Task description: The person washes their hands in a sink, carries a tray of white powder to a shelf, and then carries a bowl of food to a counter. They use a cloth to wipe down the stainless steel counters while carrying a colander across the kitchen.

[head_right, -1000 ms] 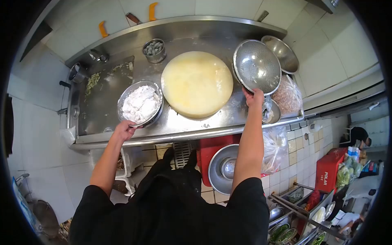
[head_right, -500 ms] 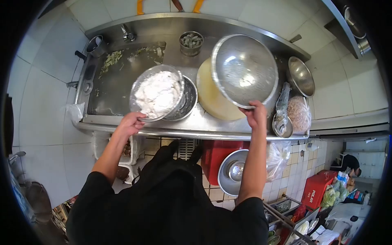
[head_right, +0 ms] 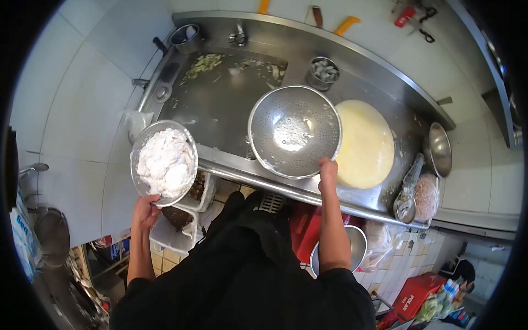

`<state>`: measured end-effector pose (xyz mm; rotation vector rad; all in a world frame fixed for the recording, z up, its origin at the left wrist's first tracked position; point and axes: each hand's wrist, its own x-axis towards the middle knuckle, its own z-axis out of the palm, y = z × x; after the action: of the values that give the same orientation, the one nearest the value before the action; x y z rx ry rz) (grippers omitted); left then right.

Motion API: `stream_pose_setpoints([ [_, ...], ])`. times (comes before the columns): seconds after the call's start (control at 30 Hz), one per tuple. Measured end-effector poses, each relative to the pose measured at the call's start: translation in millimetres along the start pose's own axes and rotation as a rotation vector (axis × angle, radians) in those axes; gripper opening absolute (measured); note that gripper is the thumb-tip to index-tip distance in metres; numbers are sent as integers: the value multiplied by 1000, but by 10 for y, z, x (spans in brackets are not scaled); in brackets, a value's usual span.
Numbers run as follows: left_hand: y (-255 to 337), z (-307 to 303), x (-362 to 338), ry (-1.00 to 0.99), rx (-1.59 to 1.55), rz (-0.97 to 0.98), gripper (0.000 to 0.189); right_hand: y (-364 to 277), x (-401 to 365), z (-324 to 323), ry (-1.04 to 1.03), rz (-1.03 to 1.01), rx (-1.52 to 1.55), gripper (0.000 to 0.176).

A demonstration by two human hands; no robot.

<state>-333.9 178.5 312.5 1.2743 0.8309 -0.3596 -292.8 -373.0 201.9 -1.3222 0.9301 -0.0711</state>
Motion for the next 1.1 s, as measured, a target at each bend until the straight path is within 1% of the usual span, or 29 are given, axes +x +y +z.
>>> stream_pose_setpoints([
  [0.03,-44,-95,-55,39,-21,-12,10,-11,36,47,25,-5,-43,25],
  [0.07,-87,-187,-100,75,-39,-22,10,5,85,157,1,9,35,23],
  [0.17,-129,-237,-149,151,-67,-43,5,39,434,643,-208,-12,-25,28],
  [0.2,-176,-265,-127,169,-94,-49,5,-174,293,986,-136,-14,-141,37],
  [0.23,-223,-281,-85,179,-111,-57,5,-305,229,1274,-233,-31,-108,47],
  [0.27,-312,-374,-2,196,-105,-52,6,-311,350,1517,-371,-20,-94,53],
  [0.3,-401,-491,122,151,-87,-106,8,-415,270,1757,-422,-14,-33,52],
  [0.33,-458,-643,270,76,15,-171,8,-386,339,1933,-488,45,-10,44],
  [0.37,-400,-548,216,51,1,-184,7,-331,352,2124,-439,29,115,41],
  [0.4,-398,-489,256,55,-32,-144,11,-240,428,2309,-371,-42,102,41],
  [0.43,-367,-455,240,45,7,-172,11,-321,326,2327,-416,-50,32,44],
  [0.47,-315,-444,223,42,39,-189,11,-363,93,2350,-356,6,127,44],
  [0.5,-317,-442,285,16,53,-189,11,-328,-61,2277,-423,-20,132,42],
  [0.53,-329,-472,333,2,63,-191,11,-260,-193,2195,-453,36,173,39],
  [0.6,-319,-512,438,-33,69,-210,11,-20,-437,1831,-509,55,265,34],
  [0.63,-242,-436,412,-58,108,-238,10,112,-553,1635,-546,60,311,32],
  [0.7,-108,-224,297,-105,173,-294,10,320,-869,1107,-524,56,212,37],
  [0.73,-114,-199,390,-145,174,-247,10,384,-1030,838,-478,122,186,40],
  [0.77,-95,-134,447,-163,208,-192,13,533,-1082,560,-446,136,139,41],
  [0.83,-52,193,557,-189,282,-88,19,629,-1297,54,-326,160,303,40],
  [0.9,72,635,514,-256,420,-120,14,651,-1489,-305,-231,147,404,41],
  [0.97,95,966,430,-413,414,-47,19,566,-1790,-492,-234,69,487,40],
  [1.03,80,1271,350,-517,479,-48,23,513,-1957,-497,-300,29,538,42],
  [1.1,-15,1627,302,-579,554,-97,32,483,-2014,-421,-374,21,551,52],
])
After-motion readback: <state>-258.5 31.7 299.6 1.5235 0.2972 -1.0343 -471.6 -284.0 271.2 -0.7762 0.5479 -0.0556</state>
